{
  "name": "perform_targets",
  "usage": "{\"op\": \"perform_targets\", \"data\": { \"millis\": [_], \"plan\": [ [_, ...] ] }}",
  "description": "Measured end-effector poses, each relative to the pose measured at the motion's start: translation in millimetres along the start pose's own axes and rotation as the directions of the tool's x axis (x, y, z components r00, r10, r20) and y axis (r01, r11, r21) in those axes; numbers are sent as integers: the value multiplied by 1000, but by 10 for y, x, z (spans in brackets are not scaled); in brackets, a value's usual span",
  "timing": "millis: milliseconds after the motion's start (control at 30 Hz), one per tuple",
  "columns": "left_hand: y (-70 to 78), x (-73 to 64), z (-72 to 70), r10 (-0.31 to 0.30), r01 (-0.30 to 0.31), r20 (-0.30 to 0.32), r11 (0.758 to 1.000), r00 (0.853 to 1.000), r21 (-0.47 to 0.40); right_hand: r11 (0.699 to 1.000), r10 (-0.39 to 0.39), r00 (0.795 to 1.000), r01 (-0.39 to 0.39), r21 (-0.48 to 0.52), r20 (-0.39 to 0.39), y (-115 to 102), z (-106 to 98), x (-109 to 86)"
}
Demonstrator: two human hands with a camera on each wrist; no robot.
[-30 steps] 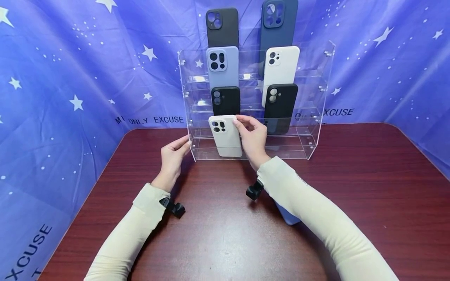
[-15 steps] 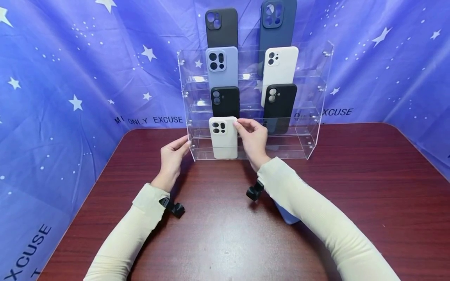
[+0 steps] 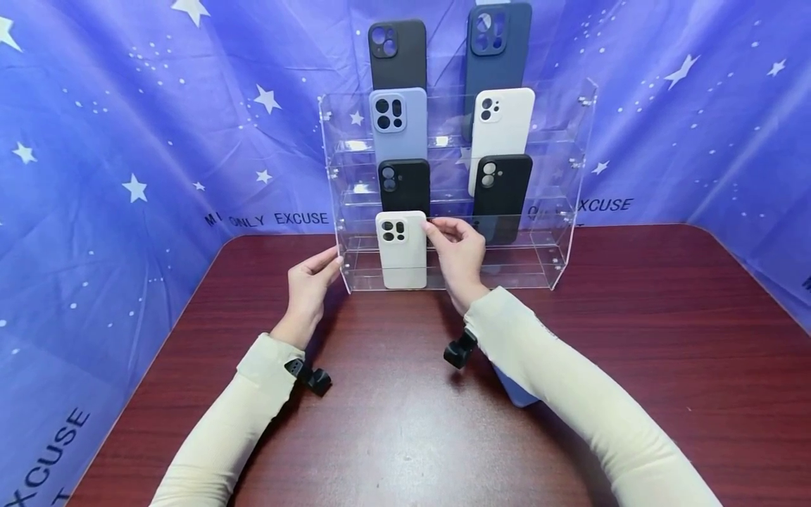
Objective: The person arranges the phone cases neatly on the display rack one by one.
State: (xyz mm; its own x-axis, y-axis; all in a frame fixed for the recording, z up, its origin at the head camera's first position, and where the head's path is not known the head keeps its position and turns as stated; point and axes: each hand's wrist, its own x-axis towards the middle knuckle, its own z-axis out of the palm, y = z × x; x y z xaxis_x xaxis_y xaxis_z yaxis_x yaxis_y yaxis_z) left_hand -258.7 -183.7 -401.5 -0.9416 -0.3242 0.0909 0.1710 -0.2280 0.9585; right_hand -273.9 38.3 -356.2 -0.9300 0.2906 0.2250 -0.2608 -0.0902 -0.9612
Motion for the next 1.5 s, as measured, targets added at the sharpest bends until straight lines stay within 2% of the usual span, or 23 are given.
{"op": "perform_targets", "data": {
  "millis": [133, 300, 400, 467, 567, 633, 733, 1033, 1133, 1267, 1367, 1500],
  "plan": [
    [2, 9, -10, 7, -7, -3, 1000, 1000, 0, 998, -1, 999, -2, 55, 47, -142, -179, -39],
    [11, 10, -7, 6, -6, -4, 1000, 1000, -6, 994, 24, 985, -41, 98, 168, -267, -561, -104],
    [10, 5, -2, -1, 1, -1, 1000, 1000, -13, 997, 26, 975, -41, 63, 220, -264, -815, -146],
    [8, 1, -1, -7, 7, -2, 1000, 1000, -17, 999, 38, 968, -35, -14, 247, -225, -969, -179],
    [7, -3, -5, -13, 13, -1, 1000, 1000, -14, 985, 105, 943, -54, -166, 315, -135, -1168, -239],
    [10, -3, -8, -15, 15, 2, 1000, 1000, -10, 965, 162, 917, -70, -252, 364, -65, -1279, -280],
    [14, 1, -6, -14, 14, 12, 1000, 1000, -6, 950, 216, 879, -89, -299, 424, 40, -1420, -325],
    [25, -2, -15, -30, 30, 3, 1000, 1000, -8, 910, 285, 825, -72, -409, 489, 258, -1616, -349],
    [21, -4, -26, -32, 32, 5, 999, 999, -7, 888, 297, 814, -44, -457, 499, 275, -1614, -364],
    [21, -5, -31, -29, 29, 4, 1000, 1000, -8, 852, 296, 814, 12, -524, 500, 292, -1584, -384],
    [14, 2, -30, -23, 23, 9, 1000, 1000, -6, 796, 272, 822, 100, -597, 500, 311, -1566, -394],
    [9, 5, -35, -17, 17, 17, 1000, 1000, -4, 712, 236, 821, 218, -667, 520, 333, -1552, -407]
  ]
}}
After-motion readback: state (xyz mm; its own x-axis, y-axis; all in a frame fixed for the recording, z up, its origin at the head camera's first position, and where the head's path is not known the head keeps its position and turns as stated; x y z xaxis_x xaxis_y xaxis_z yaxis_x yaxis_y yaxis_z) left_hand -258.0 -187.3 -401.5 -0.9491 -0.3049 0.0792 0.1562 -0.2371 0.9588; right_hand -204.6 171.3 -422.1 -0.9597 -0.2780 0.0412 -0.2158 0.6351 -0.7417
